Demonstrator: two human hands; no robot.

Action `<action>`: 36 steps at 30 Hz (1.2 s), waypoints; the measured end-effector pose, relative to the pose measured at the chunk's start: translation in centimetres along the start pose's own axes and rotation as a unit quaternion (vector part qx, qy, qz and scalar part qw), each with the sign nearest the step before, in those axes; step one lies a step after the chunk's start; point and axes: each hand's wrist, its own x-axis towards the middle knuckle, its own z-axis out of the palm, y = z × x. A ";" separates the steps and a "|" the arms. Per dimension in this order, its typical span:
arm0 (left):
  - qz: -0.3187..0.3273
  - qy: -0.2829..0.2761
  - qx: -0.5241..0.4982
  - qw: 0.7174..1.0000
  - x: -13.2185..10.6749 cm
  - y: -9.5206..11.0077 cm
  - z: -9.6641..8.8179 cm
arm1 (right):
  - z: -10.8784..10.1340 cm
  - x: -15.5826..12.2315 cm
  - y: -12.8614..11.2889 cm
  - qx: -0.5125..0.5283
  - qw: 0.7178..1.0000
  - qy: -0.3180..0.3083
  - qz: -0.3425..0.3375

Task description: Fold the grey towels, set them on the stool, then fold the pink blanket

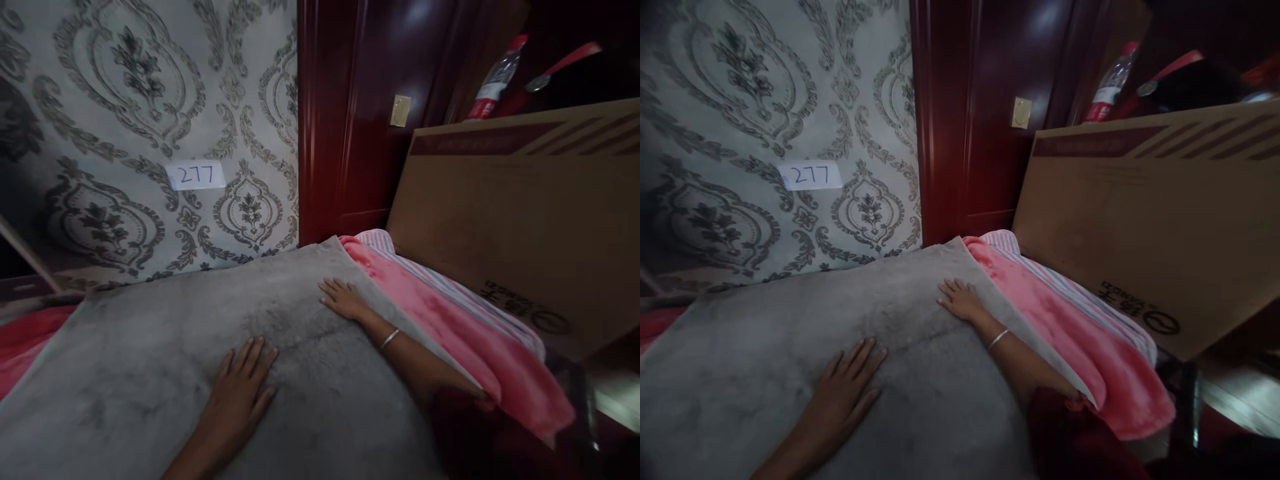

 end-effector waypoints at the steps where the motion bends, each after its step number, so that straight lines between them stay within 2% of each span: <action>1: -0.007 -0.013 -0.010 1.000 0.1 0.0 -0.1 | -0.3 -0.3 0.6 -0.003 1.000 0.004 0.019; 6: -0.036 -0.086 -0.052 0.994 1.1 0.5 -1.5 | -1.7 -5.1 4.8 -0.021 0.985 0.028 0.170; 9: -0.053 -0.104 -0.073 0.990 1.6 1.3 -2.8 | -1.7 -8.1 5.0 -0.040 0.968 0.044 0.244; 11: -0.072 -0.106 -0.079 0.989 1.7 2.0 -3.6 | -1.2 -9.2 3.3 -0.057 0.969 0.080 0.227; 13: -0.101 -0.095 -0.069 0.988 1.6 2.6 -4.2 | -0.1 -9.8 0.6 -0.064 0.980 0.113 0.147; 15: -0.142 -0.082 -0.046 0.985 1.1 3.0 -4.6 | 1.4 -10.3 -2.1 -0.061 0.989 0.108 0.075; 18: -0.195 -0.098 -0.025 0.976 -0.2 2.9 -5.0 | 3.6 -11.1 -4.2 -0.063 0.994 0.070 0.055; 20: -0.220 -0.114 -0.017 0.969 -1.7 1.8 -5.5 | 4.5 -11.4 -4.2 -0.066 0.994 0.066 0.054; 23: -0.269 -0.127 0.016 0.955 -5.2 -1.7 -6.9 | 5.0 -11.3 -3.5 -0.064 0.994 0.077 0.047; 26: -0.348 -0.136 0.047 0.926 -10.4 -6.7 -9.2 | 4.9 -11.2 -3.1 -0.062 0.995 0.064 0.049; 28: -0.416 -0.141 0.057 0.897 -14.1 -9.7 -10.9 | 4.8 -11.2 -3.2 -0.061 0.995 0.057 0.052; 31: -0.484 -0.124 0.062 0.864 -18.4 -12.6 -13.1 | 4.8 -11.2 -3.4 -0.057 0.995 0.061 0.049; 33: -0.509 -0.101 0.064 0.853 -19.5 -13.4 -13.9 | 5.0 -11.2 -3.4 -0.051 0.995 0.067 0.046; 36: -0.535 -0.076 0.061 0.839 -19.1 -14.1 -14.5 | 5.2 -11.1 -3.2 -0.044 0.995 0.073 0.045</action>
